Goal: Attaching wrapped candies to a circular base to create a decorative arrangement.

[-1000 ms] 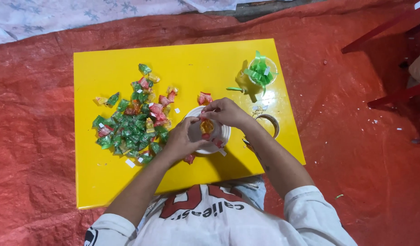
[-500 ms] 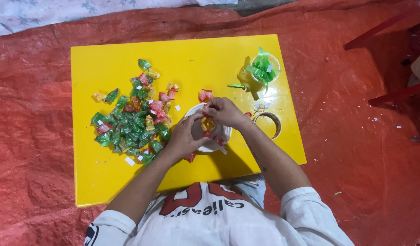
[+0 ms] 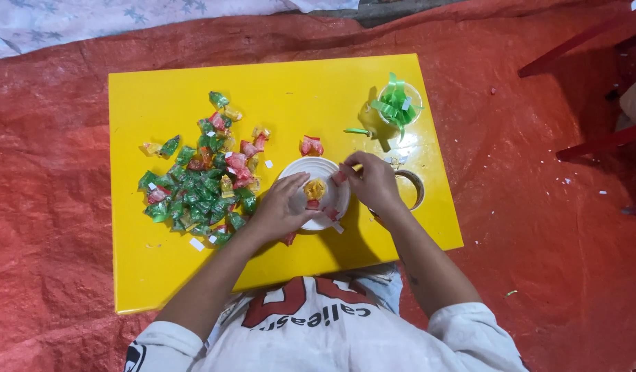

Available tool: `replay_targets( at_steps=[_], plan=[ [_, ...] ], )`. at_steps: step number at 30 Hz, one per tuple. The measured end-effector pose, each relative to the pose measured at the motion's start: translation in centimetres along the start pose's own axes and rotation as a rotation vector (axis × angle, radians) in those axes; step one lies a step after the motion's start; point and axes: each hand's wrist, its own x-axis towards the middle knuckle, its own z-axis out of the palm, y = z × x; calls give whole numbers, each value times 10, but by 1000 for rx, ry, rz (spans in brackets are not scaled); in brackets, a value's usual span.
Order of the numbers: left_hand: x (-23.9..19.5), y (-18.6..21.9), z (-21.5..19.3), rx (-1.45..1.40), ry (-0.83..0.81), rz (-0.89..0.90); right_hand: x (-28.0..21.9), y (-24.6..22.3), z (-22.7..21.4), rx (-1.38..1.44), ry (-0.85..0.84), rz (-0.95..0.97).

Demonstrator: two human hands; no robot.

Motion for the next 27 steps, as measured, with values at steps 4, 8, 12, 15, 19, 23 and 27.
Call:
replay_targets(
  at_steps=[4,8,12,15,19,23,27],
  plan=[
    [-6,-8,-7,-37,48,19,-25,8,-18,-178,-28,-166],
    [1,-12,-20,-25,-31,22,-36,4,-20,-63,-31,-267],
    [8,-2,-26,33,-98,69,-31,-7,-4,144,-116,-359],
    [12,4,-28,33,-113,68,-26,-5,3,35,-167,-391],
    [17,12,-31,-2,-114,11,-22,-2,10,54,-167,-430],
    [21,22,-33,-30,-140,-84,-20,-3,12,63,-151,-461],
    [24,25,-37,-23,-146,-82,-18,-6,14,74,-131,-482]
  ],
)
